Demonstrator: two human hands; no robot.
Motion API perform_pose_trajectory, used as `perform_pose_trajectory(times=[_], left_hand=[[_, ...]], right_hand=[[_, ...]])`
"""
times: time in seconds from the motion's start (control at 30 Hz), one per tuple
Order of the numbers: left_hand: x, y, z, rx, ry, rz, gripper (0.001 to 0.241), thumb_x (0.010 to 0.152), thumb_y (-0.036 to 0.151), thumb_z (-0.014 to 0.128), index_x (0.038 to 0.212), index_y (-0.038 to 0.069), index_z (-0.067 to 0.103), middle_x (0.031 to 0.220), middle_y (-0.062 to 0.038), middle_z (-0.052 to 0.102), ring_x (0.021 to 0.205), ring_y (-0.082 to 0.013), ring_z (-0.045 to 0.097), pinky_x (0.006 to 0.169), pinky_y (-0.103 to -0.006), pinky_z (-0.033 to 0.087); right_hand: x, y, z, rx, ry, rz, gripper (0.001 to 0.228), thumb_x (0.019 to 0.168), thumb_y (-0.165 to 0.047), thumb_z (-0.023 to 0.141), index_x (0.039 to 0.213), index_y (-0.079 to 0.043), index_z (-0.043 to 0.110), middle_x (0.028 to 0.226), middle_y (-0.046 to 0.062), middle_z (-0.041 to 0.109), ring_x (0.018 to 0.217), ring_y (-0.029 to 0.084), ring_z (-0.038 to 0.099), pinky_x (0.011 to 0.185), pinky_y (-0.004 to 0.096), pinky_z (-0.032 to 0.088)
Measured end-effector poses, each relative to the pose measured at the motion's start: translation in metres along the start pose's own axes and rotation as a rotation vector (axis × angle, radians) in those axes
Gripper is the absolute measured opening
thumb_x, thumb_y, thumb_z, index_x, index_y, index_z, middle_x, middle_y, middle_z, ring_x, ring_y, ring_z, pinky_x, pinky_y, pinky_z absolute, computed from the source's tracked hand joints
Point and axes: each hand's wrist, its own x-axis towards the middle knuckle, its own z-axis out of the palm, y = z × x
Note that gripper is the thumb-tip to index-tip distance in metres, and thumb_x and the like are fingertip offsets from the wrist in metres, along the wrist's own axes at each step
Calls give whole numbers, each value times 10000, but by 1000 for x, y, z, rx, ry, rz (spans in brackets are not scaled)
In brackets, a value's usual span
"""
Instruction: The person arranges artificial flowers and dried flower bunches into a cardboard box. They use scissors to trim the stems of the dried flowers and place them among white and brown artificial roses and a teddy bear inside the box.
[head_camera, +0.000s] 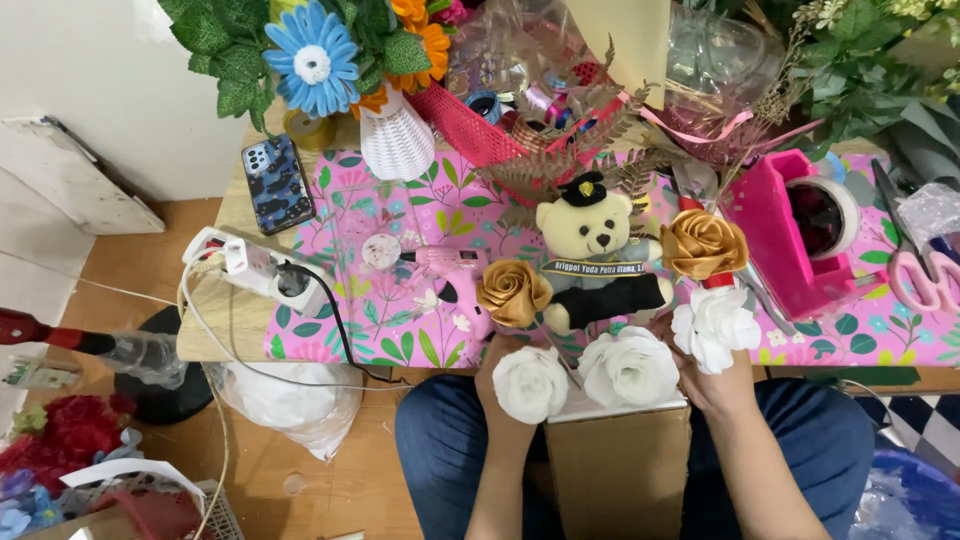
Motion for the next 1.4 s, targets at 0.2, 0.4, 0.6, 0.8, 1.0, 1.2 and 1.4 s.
perform_pose_trajectory(times=[0.2, 0.4, 0.6, 0.8, 1.0, 1.2, 1.4], left_hand=[[-2, 0, -5, -8, -21, -32, 393, 857, 59, 781, 1232, 40, 662, 1160, -113, 702, 1072, -260, 687, 934, -372, 525], [-2, -4, -29, -14, -42, -65, 428, 850, 58, 790, 1257, 44, 659, 1191, -115, 707, 1110, -262, 694, 972, -377, 530], [-8, -7, -65, 36, -129, -111, 689, 787, 82, 825, 1412, 59, 536, 1383, -106, 617, 1289, -264, 589, 1009, -360, 501], [-4, 34, -88, 178, 67, 200, 1006, 854, 833, 449, 1465, 34, 481, 1407, -177, 560, 1333, -313, 558, 1162, -466, 468], [19, 63, -56, 271, 39, 408, 681, 956, 563, 645, 1405, 60, 551, 1390, -172, 568, 1332, -375, 576, 1176, -520, 457], [12, 50, -32, 218, 181, 367, 443, 1068, 361, 546, 1360, 33, 600, 1360, -173, 604, 1298, -365, 607, 1144, -500, 489], [2, 37, -37, 138, 95, 367, 716, 1107, 571, 409, 1542, 2, 381, 1531, -216, 497, 1472, -405, 472, 1239, -530, 414]], right_hand=[[-7, -4, 8, 76, 24, 6, 219, 878, 55, 705, 893, -120, 574, 771, 40, 637, 629, 124, 584, 519, 194, 505], [-11, 24, -37, 43, 128, -124, 303, 819, 61, 768, 1042, -51, 596, 869, 27, 625, 761, 119, 640, 716, 201, 568], [-37, 16, -88, -514, 205, -195, 671, 776, 3, 748, 1417, 20, 554, 1333, 144, 650, 1176, 209, 629, 1040, 336, 515], [-49, -63, -32, -495, 489, -435, 143, 1096, -36, 634, 1239, -46, 622, 1139, 98, 694, 1029, 117, 696, 937, 202, 617], [-51, -99, 19, -998, 43, -885, 312, 1029, -52, 601, 1274, 138, 564, 1285, 307, 595, 1267, 433, 605, 1167, 494, 484], [-42, -84, 33, -1098, -11, -830, 383, 976, -113, 666, 1320, 44, 605, 1412, 300, 585, 1335, 399, 585, 1187, 479, 452], [-46, -84, 32, -1175, -78, -913, 579, 945, -352, 669, 1380, 17, 570, 1484, 260, 507, 1436, 442, 500, 1264, 588, 426]])
